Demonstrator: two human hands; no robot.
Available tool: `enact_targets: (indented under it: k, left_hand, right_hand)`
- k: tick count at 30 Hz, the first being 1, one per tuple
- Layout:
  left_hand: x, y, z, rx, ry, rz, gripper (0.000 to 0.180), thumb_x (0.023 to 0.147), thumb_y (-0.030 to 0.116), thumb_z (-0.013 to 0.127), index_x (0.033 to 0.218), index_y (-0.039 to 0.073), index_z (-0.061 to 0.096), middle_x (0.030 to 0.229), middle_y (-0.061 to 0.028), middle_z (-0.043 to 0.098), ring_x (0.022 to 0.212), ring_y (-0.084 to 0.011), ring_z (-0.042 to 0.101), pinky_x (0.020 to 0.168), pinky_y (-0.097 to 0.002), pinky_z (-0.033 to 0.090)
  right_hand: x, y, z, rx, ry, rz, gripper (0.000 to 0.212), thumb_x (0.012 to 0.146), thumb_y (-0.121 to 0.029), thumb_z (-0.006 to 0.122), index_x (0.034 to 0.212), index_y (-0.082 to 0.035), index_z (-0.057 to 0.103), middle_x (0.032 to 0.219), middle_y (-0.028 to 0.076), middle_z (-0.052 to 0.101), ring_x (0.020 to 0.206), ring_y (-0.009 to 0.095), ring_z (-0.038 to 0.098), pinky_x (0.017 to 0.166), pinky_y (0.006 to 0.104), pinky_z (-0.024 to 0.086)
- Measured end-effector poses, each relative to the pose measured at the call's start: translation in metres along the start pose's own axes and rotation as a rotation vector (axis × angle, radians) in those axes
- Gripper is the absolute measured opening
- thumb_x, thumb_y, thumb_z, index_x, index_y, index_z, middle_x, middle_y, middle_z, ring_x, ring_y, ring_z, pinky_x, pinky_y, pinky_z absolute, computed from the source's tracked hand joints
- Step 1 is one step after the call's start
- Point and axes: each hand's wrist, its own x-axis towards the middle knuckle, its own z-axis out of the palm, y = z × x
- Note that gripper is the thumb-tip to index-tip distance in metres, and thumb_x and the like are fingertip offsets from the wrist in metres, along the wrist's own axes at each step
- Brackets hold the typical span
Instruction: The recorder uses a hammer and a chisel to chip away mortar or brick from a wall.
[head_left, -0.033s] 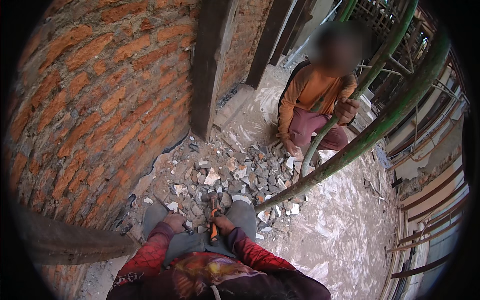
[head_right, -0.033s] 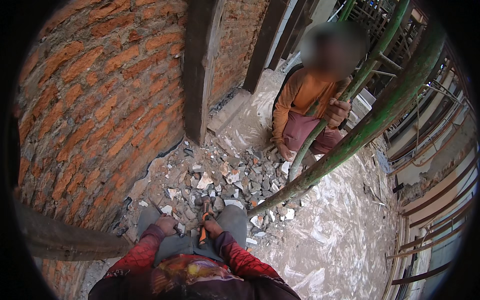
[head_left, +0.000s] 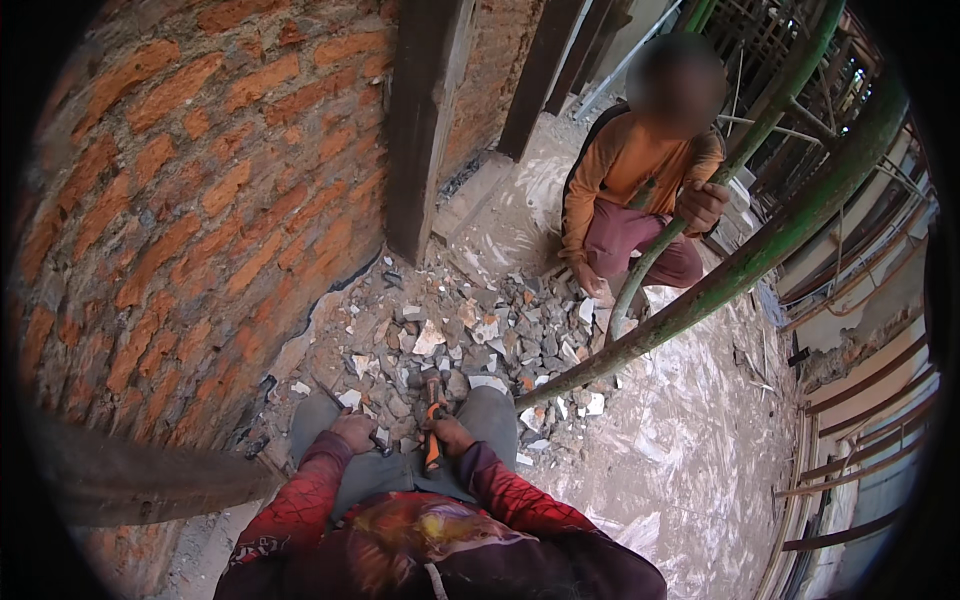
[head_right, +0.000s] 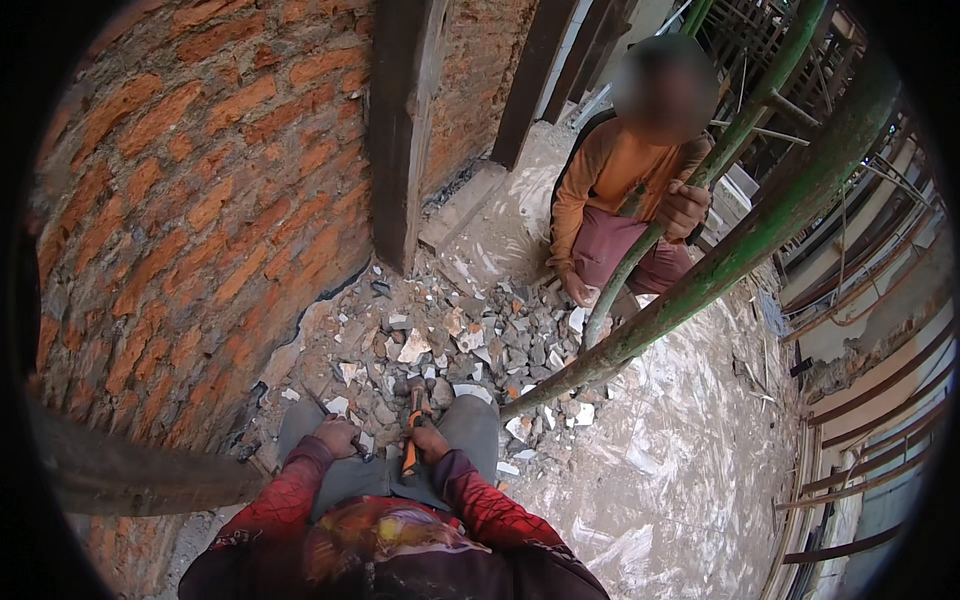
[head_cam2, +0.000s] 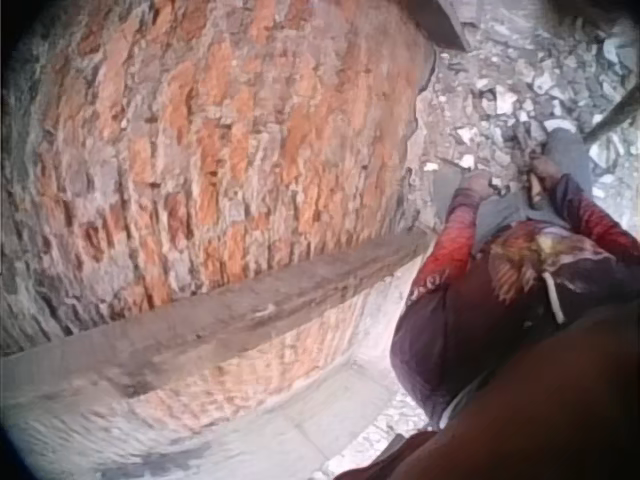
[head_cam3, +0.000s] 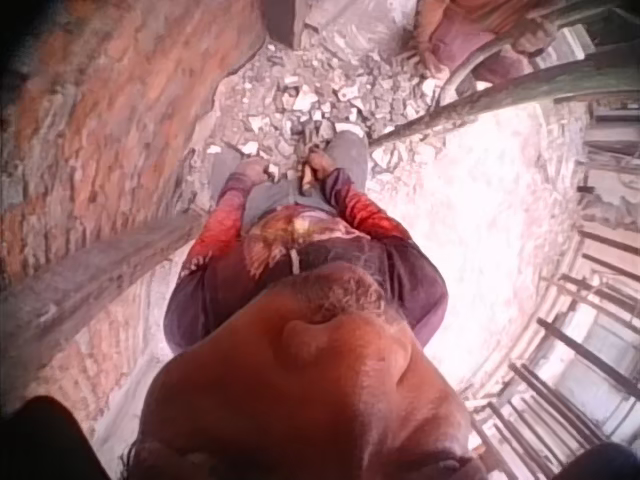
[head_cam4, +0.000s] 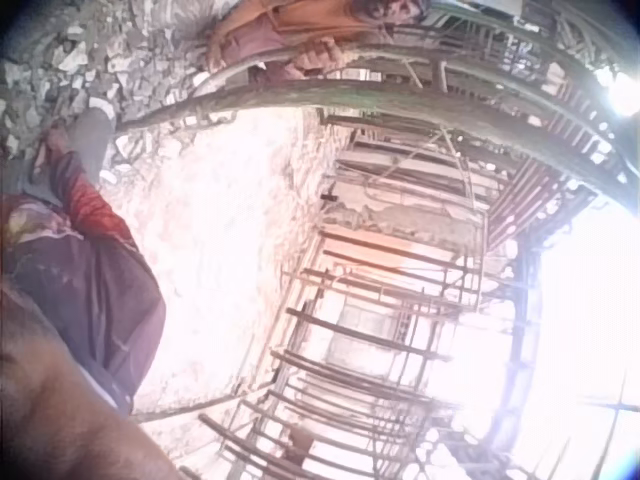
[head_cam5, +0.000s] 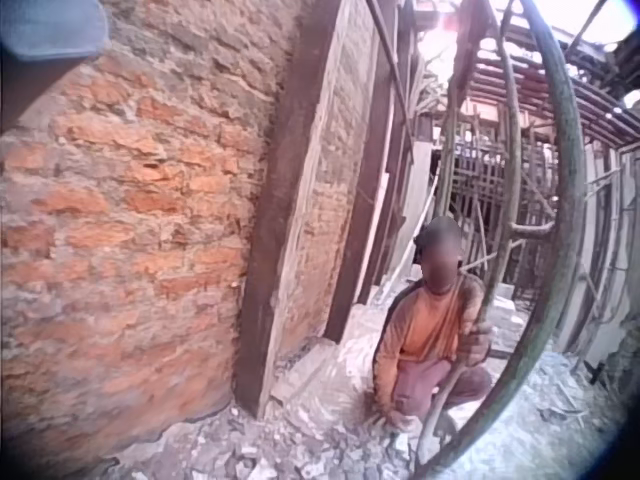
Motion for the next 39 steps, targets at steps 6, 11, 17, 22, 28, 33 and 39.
enact_targets:
  k: [6, 11, 17, 22, 28, 33, 39]
  left_hand:
    - [-0.005, 0.005, -0.007, -0.051, -0.007, -0.030, 0.023, 0.073, 0.025, 0.066, 0.092, 0.012, 0.068, 0.095, -0.0115, 0.068, 0.105, -0.0284, 0.063, 0.103, -0.0462, 0.036]
    - [0.001, 0.004, -0.008, -0.039, -0.013, -0.018, 0.022, 0.072, 0.025, 0.066, 0.090, 0.013, 0.070, 0.096, -0.0111, 0.068, 0.105, -0.0275, 0.063, 0.107, -0.0474, 0.034]
    - [-0.001, 0.000, 0.000, -0.040, 0.098, 0.017, 0.030, 0.070, 0.024, 0.069, 0.099, 0.015, 0.069, 0.096, -0.0084, 0.068, 0.104, -0.0278, 0.063, 0.105, -0.0500, 0.035]
    - [-0.001, -0.006, -0.005, -0.322, 0.586, 0.112, 0.013, 0.084, 0.021, 0.064, 0.083, 0.010, 0.059, 0.086, -0.0101, 0.061, 0.091, -0.0318, 0.059, 0.090, -0.0468, 0.040]
    - [-0.010, -0.007, -0.039, -0.589, 0.929, -0.051, 0.029, 0.094, 0.028, 0.062, 0.079, 0.003, 0.055, 0.071, -0.0136, 0.050, 0.071, -0.0307, 0.052, 0.069, -0.0404, 0.042]
    - [-0.008, -0.023, -0.078, -1.036, 1.086, -0.138, 0.034, 0.097, 0.031, 0.059, 0.079, 0.002, 0.054, 0.067, -0.0024, 0.046, 0.063, -0.0131, 0.042, 0.060, -0.0334, 0.038]
    - [-0.018, -0.044, -0.109, -1.086, 1.155, -0.221, 0.039, 0.095, 0.037, 0.059, 0.076, 0.004, 0.054, 0.065, 0.0018, 0.047, 0.064, -0.0086, 0.042, 0.057, -0.0284, 0.036]
  right_hand:
    - [-0.018, -0.015, 0.012, -0.062, 0.023, 0.010, 0.006, 0.090, -0.005, 0.055, 0.094, -0.001, 0.054, 0.075, 0.010, 0.062, 0.060, 0.023, 0.062, 0.054, 0.0366, 0.054]
    - [-0.023, -0.017, 0.011, -0.005, -0.004, 0.008, 0.007, 0.090, -0.005, 0.057, 0.095, -0.001, 0.056, 0.076, 0.010, 0.062, 0.062, 0.023, 0.063, 0.056, 0.0357, 0.054]
    - [-0.017, -0.015, 0.014, -0.029, 0.050, -0.026, 0.006, 0.089, -0.003, 0.056, 0.094, -0.001, 0.056, 0.077, 0.010, 0.061, 0.064, 0.023, 0.064, 0.056, 0.0351, 0.053]
    - [-0.012, -0.011, 0.004, 0.033, -0.052, 0.034, 0.015, 0.091, -0.003, 0.054, 0.104, 0.000, 0.048, 0.077, 0.015, 0.064, 0.061, 0.026, 0.064, 0.054, 0.0401, 0.056]
    - [-0.034, -0.025, 0.017, 0.026, -0.034, 0.024, 0.013, 0.090, -0.005, 0.058, 0.101, 0.001, 0.053, 0.081, 0.012, 0.062, 0.064, 0.025, 0.064, 0.056, 0.0397, 0.058]
    - [-0.033, -0.028, 0.016, 0.041, -0.092, 0.049, 0.011, 0.090, -0.004, 0.057, 0.098, -0.002, 0.051, 0.076, 0.011, 0.059, 0.063, 0.027, 0.063, 0.055, 0.0412, 0.057]
    - [-0.035, -0.029, 0.018, 0.011, -0.065, 0.072, 0.006, 0.090, -0.005, 0.057, 0.093, -0.001, 0.054, 0.072, 0.010, 0.058, 0.061, 0.024, 0.062, 0.054, 0.0388, 0.055]
